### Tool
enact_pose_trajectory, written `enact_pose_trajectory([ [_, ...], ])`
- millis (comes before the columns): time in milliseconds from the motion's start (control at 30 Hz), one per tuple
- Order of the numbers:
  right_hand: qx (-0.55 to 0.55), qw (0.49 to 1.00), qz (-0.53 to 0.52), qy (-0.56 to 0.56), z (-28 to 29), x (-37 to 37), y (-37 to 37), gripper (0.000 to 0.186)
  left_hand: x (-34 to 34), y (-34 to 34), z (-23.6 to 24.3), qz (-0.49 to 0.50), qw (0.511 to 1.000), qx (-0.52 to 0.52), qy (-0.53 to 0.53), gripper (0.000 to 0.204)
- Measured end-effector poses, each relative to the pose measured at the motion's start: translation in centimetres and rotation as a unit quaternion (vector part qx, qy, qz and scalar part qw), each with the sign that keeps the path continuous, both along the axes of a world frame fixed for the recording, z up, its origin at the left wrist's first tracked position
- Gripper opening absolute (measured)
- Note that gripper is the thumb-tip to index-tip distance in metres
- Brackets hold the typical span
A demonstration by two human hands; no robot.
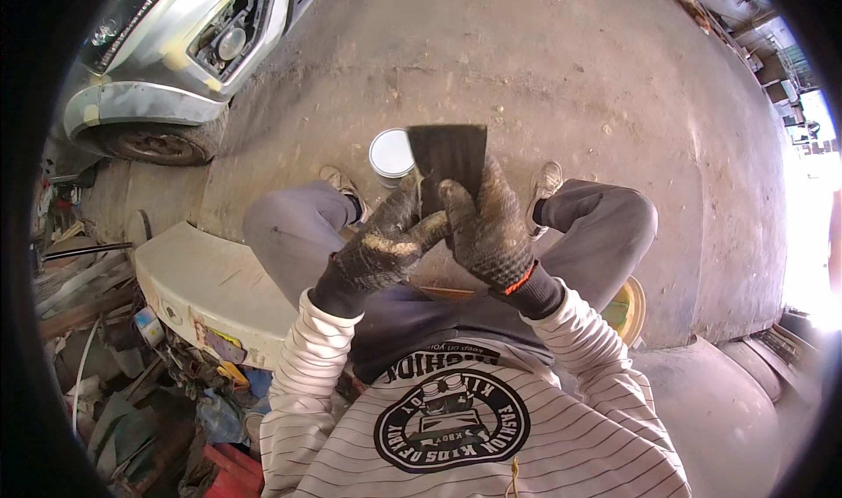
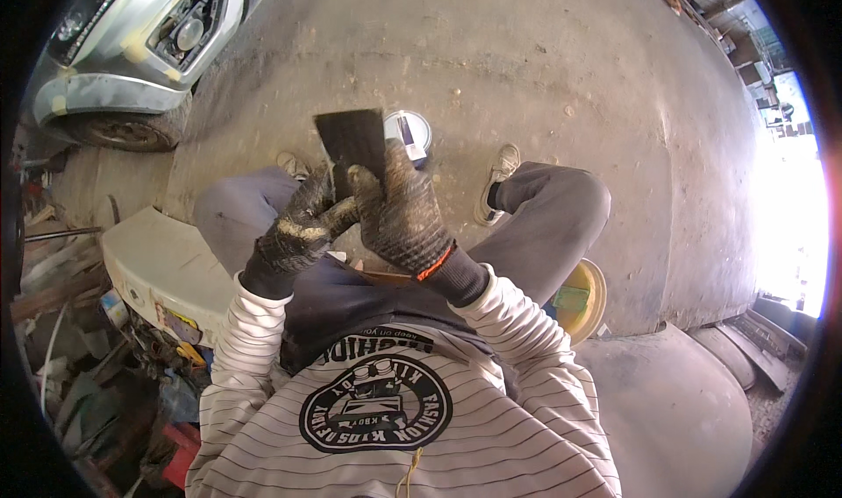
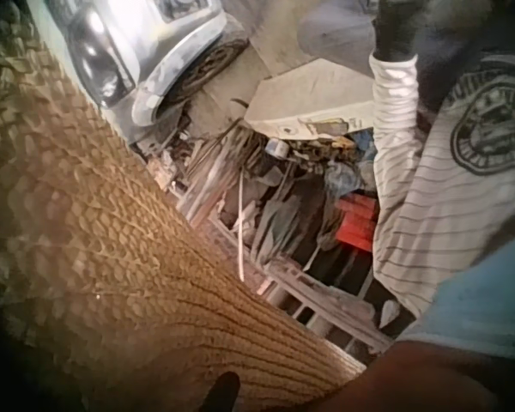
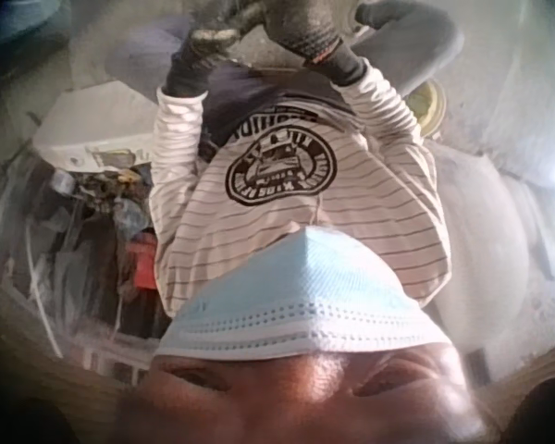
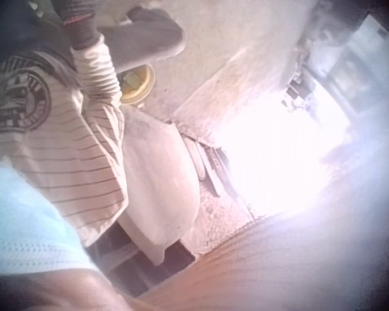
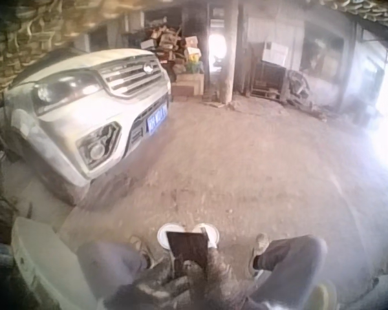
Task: The person sits on the floor and mixes a white paste from a container with a putty knife. They then stand and apply the paste to a damaged area on the front fender of a silver car using the putty knife.
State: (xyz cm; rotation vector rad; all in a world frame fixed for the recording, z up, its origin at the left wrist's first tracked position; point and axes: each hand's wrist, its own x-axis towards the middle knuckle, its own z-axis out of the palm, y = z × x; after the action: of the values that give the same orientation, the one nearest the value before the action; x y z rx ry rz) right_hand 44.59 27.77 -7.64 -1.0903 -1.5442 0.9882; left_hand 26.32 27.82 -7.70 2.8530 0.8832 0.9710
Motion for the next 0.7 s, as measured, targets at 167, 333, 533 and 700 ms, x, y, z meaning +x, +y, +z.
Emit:
enact_pose_trajectory([
  [167, 0.054, 0.998, 0.011, -0.029, -0.6, -0.3, -0.9, 0.04, -1.4, 0.4, -1.0, -0.07, 0.995, -0.075, -0.015, 0.036],
  [333, 0.004, 0.985, 0.047, -0.166, 1.4, 0.8, 0.2, 0.039, -1.1, -0.6, -0.2, -0.022, 0.875, -0.462, -0.141, 0.051],
  [533, 0.086, 0.994, -0.06, -0.031, 2.7, -0.9, 0.4, 0.034, -1.7, -0.8, -0.9, -0.031, 0.885, -0.408, -0.222, 0.072],
  [700, -0.108, 0.992, -0.054, 0.036, 2.0, -0.4, 0.3, 0.033, -2.9, -1.2, -3.1, -0.03, 0.639, -0.668, -0.381, 0.047],
])
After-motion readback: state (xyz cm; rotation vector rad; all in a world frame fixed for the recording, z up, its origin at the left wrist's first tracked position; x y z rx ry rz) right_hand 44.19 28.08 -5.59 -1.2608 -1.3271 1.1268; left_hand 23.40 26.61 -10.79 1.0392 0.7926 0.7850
